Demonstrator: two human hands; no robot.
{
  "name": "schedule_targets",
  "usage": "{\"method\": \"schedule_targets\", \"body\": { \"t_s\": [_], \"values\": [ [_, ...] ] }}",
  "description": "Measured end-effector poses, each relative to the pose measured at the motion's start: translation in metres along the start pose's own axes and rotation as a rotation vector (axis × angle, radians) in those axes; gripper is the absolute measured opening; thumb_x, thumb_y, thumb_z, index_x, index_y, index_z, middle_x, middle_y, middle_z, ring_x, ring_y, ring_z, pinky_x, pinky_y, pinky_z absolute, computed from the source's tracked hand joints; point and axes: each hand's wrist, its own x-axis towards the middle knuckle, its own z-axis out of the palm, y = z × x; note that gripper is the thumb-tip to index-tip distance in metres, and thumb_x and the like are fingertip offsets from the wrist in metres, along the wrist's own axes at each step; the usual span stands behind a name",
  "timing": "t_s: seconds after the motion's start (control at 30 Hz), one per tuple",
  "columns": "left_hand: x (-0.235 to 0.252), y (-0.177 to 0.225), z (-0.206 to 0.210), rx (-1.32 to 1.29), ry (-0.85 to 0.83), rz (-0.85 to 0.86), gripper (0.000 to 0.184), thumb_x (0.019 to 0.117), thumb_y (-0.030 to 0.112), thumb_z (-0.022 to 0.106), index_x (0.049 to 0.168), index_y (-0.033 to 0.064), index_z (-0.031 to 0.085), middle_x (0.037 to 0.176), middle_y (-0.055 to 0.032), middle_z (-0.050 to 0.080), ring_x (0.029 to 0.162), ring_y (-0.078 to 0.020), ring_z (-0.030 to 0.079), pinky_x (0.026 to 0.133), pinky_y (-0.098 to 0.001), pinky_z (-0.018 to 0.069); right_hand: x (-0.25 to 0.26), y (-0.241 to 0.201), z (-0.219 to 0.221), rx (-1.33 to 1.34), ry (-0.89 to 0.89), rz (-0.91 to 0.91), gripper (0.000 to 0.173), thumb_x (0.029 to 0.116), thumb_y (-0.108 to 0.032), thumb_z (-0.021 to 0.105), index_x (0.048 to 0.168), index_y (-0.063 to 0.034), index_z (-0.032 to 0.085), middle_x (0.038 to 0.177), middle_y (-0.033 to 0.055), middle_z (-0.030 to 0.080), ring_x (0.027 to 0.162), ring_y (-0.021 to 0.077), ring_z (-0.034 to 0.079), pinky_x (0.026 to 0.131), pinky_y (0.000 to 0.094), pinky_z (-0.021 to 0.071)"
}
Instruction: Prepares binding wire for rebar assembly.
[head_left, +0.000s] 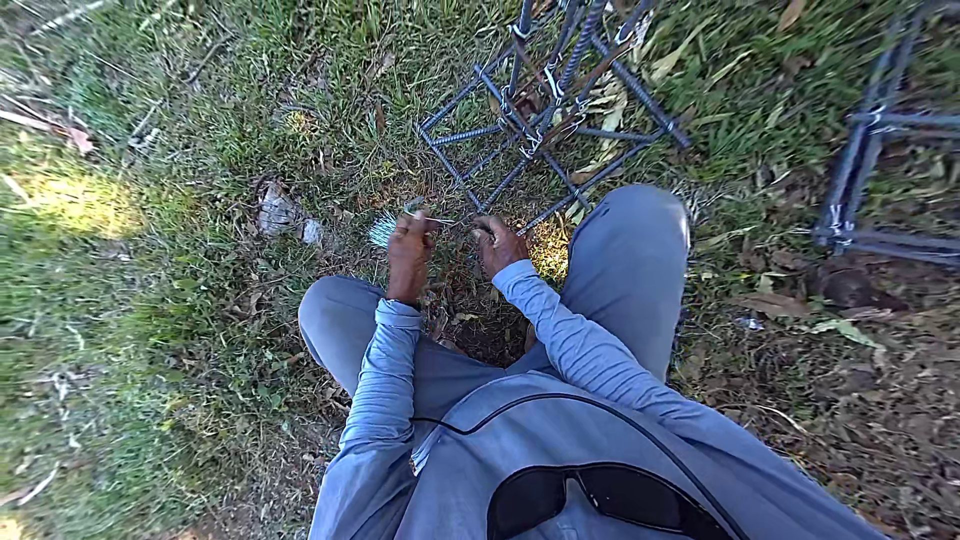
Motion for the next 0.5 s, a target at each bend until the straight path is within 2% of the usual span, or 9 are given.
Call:
{"method": "schedule_targets", "body": {
  "t_s": [0.07,0.13,0.17,0.2,0.27,0.3,0.37,0.43,0.5],
  "values": [
    [0.014,0.029,-0.041,0.142,0.139,0.284,0.033,0.1084,0.032,0.052,0.121,0.0035,0.063,0.097,-0.0077,0.072,0.066,-0.0127,0.06,0.057,-0.0282,0.0499,0.0,0.004,-0.011,-0.015,0.039,0.047,0.041,0.1084,-0.031,0.049,0.147,-0.0185,0.054,0.129,0.0122,0.07,0.109,0.0365,0.071,0.095,0.0622,0.0547],
    [0.008,0.074,-0.096,0.436,0.3,0.524,0.037,0.1093,0.029,0.048,0.125,-0.0006,0.062,0.106,-0.0097,0.072,0.084,-0.0157,0.069,0.074,-0.0352,0.0586,-0.001,0.002,-0.026,-0.048,0.044,0.167,0.046,0.1082,-0.028,0.048,0.153,-0.0174,0.047,0.126,0.0178,0.07,0.111,0.0406,0.07,0.096,0.0637,0.0534],
    [-0.004,0.096,-0.124,0.568,0.367,0.592,0.037,0.1098,0.028,0.046,0.127,-0.0011,0.061,0.112,-0.011,0.071,0.094,-0.017,0.07,0.085,-0.0377,0.0593,0.0,0.003,-0.032,-0.069,0.047,0.216,0.048,0.1079,-0.027,0.048,0.155,-0.0171,0.044,0.126,0.0196,0.071,0.111,0.0416,0.07,0.096,0.0636,0.0531],
    [-0.022,0.112,-0.149,0.679,0.438,0.62,0.037,0.1102,0.03,0.046,0.128,0.0015,0.061,0.113,-0.0104,0.07,0.097,-0.0172,0.069,0.088,-0.0383,0.0589,0.002,0.005,-0.037,-0.089,0.036,0.259,0.05,0.1077,-0.026,0.047,0.156,-0.0168,0.042,0.127,0.02,0.07,0.114,0.0416,0.069,0.098,0.0631,0.0523],
    [-0.062,0.127,-0.189,0.892,0.589,0.534,0.037,0.1099,0.041,0.044,0.127,0.0127,0.061,0.104,-0.0054,0.07,0.088,-0.0165,0.068,0.08,-0.04,0.058,0.007,0.008,-0.044,-0.108,-0.006,0.324,0.051,0.1074,-0.024,0.045,0.157,-0.0164,0.041,0.129,0.0202,0.069,0.118,0.0416,0.067,0.101,0.0626,0.0507],
    [-0.074,0.129,-0.203,0.976,0.641,0.437,0.041,0.1092,0.046,0.042,0.126,0.0143,0.061,0.103,-0.0065,0.07,0.087,-0.02,0.069,0.08,-0.0459,0.057,0.011,0.011,-0.045,-0.11,-0.028,0.36,0.05,0.1073,-0.024,0.045,0.157,-0.017,0.041,0.128,0.0205,0.069,0.119,0.0416,0.066,0.1,0.0628,0.0504],
    [-0.091,0.119,-0.218,1.058,0.618,0.162,0.05,0.1085,0.05,0.041,0.129,0.008,0.06,0.11,-0.0147,0.071,0.098,-0.0309,0.07,0.089,-0.0595,0.0541,0.021,0.019,-0.042,-0.107,-0.054,0.427,0.048,0.1067,-0.024,0.046,0.154,-0.0179,0.044,0.126,0.0204,0.07,0.119,0.0405,0.067,0.099,0.0625,0.0513],
    [-0.106,0.068,-0.229,1.008,0.535,-0.045,0.05,0.1087,0.043,0.044,0.129,0.0005,0.06,0.114,-0.0217,0.07,0.103,-0.036,0.069,0.091,-0.0615,0.0538,0.032,0.028,-0.038,-0.09,-0.064,0.465,0.046,0.1061,-0.023,0.047,0.152,-0.0156,0.048,0.127,0.0207,0.069,0.121,0.0396,0.066,0.101,0.061,0.0511],
    [-0.138,0.002,-0.22,0.829,0.499,-0.134,0.044,0.1091,0.029,0.046,0.137,-0.003,0.056,0.127,-0.0229,0.065,0.118,-0.0299,0.064,0.104,-0.0508,0.0506,0.044,0.037,-0.035,-0.09,-0.089,0.494,0.045,0.1053,-0.02,0.049,0.149,-0.0125,0.05,0.13,0.0211,0.068,0.122,0.039,0.065,0.102,0.0597,0.0514]
  ]
}}
